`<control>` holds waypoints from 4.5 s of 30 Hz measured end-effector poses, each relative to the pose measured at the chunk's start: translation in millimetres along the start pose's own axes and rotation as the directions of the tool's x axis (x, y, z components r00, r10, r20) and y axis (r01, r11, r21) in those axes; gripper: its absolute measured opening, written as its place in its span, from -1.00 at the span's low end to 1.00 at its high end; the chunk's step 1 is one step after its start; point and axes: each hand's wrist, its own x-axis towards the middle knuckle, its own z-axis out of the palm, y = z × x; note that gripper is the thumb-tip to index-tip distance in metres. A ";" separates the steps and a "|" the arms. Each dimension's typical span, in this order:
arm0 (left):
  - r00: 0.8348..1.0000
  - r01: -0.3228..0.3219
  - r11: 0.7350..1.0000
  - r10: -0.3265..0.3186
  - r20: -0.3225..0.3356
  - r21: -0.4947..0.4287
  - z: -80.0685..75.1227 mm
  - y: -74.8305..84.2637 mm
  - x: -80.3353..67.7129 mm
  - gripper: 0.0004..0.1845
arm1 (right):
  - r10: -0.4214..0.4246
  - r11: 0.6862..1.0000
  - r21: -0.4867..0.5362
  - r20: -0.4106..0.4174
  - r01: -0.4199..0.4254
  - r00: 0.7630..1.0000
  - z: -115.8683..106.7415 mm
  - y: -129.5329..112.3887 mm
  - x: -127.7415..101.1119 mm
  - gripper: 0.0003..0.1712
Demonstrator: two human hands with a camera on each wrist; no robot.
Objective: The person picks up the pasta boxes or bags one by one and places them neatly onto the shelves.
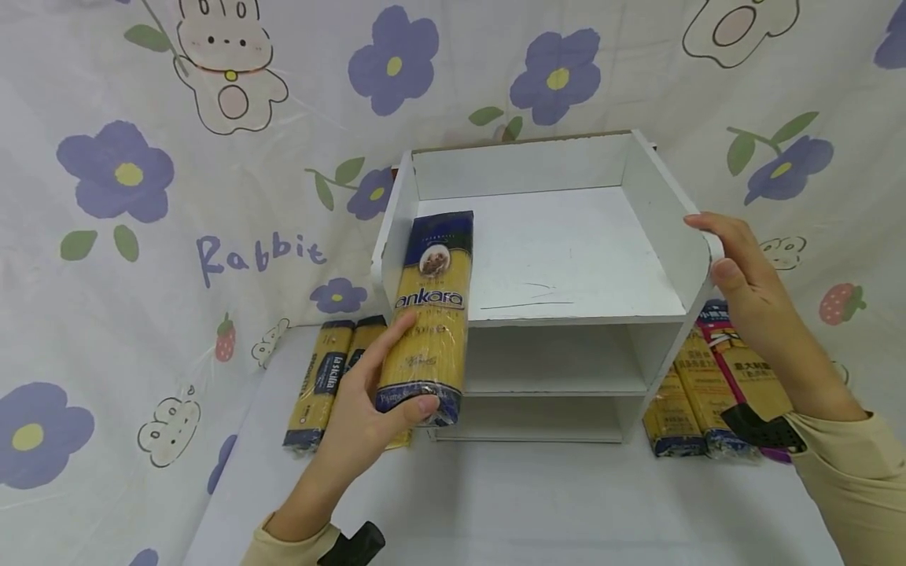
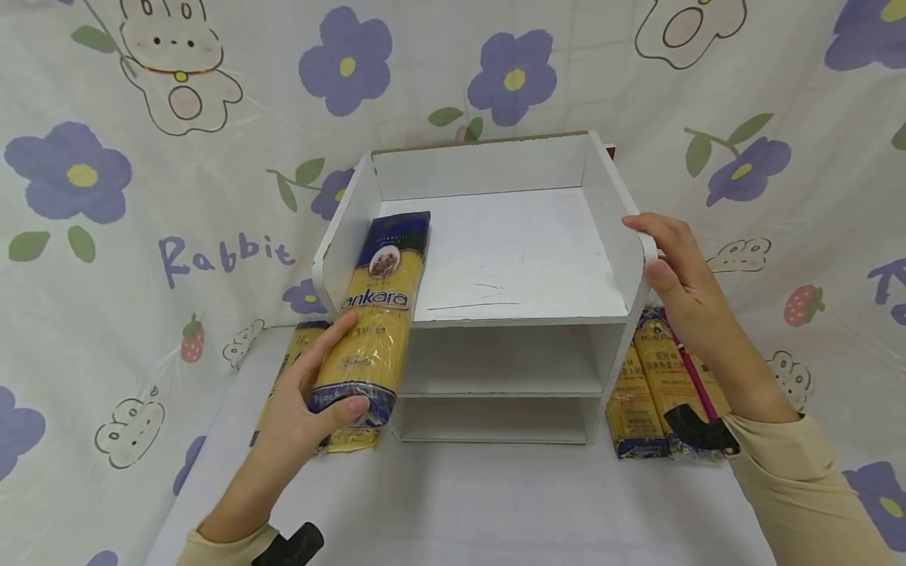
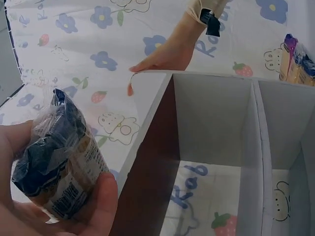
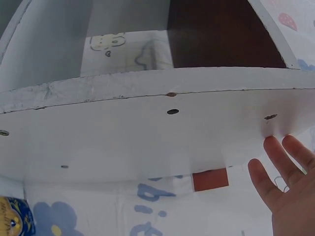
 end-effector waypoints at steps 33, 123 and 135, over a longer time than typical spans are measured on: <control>0.964 -0.122 0.958 0.176 0.197 -0.258 3.8 36.9 -37.5 -0.66 | -0.026 1.000 -0.006 0.002 0.026 1.000 2.6 3.3 1.3 -0.49; 0.803 -0.578 0.816 0.566 -0.185 -0.011 -118.0 -65.0 10.9 -0.65 | 0.034 0.997 0.066 -0.032 -0.032 0.999 3.8 0.6 -0.6 -0.41; 0.963 0.018 0.940 0.075 -0.257 0.341 -168.3 -171.9 1.3 -0.42 | 0.084 0.994 0.076 -0.044 -0.080 0.996 5.3 -3.0 -0.4 -0.33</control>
